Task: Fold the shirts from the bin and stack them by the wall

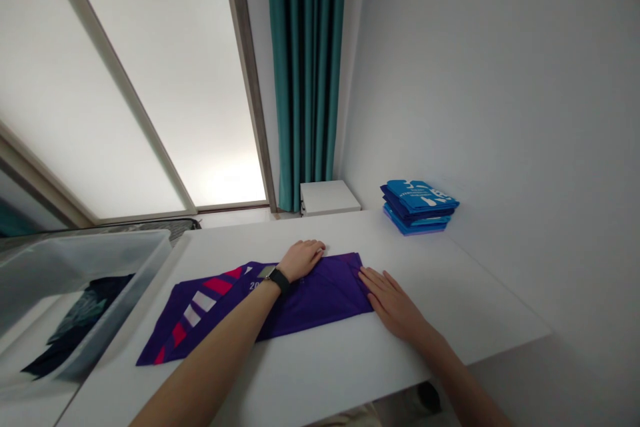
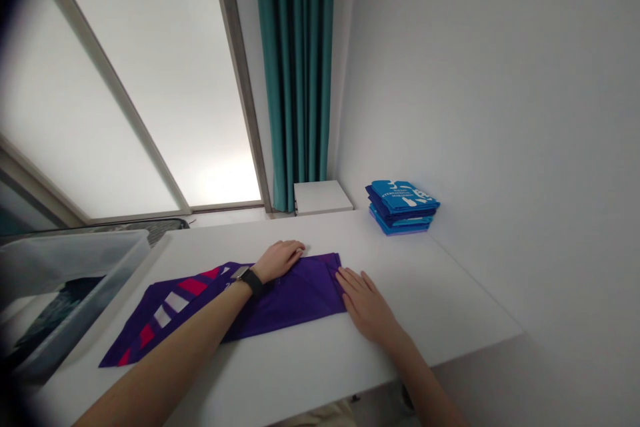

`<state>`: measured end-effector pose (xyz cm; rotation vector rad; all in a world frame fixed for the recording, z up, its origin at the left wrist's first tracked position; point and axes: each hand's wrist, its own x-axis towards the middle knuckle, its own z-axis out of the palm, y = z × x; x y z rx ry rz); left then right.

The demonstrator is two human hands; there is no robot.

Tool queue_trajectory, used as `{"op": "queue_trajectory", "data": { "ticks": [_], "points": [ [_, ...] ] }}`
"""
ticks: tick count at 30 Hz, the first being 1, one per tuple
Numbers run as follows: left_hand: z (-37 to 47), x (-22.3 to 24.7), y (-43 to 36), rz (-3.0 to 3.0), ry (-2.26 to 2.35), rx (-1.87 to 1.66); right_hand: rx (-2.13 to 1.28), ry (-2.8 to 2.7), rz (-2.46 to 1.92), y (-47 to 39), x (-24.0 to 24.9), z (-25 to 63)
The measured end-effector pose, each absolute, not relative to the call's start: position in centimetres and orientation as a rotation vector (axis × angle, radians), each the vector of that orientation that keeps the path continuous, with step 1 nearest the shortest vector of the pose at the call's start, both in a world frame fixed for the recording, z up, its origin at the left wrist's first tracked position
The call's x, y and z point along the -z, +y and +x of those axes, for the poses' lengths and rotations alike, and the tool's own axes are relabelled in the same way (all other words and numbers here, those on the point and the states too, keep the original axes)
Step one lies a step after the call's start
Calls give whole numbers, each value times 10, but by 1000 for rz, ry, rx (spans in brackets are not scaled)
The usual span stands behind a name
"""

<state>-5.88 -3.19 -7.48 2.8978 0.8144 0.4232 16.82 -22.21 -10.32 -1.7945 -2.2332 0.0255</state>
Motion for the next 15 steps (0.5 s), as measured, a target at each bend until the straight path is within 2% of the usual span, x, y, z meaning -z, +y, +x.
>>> {"op": "queue_trajectory", "data": {
  "ticks": [7,15],
  "points": [
    [-103,60,-30,2914,967,-472,53,-2094,-1757,-195,100,148],
    [-192,60,-36,2784,1327,-462,57,-2280,-1681,-143,87,81]
  ]
}}
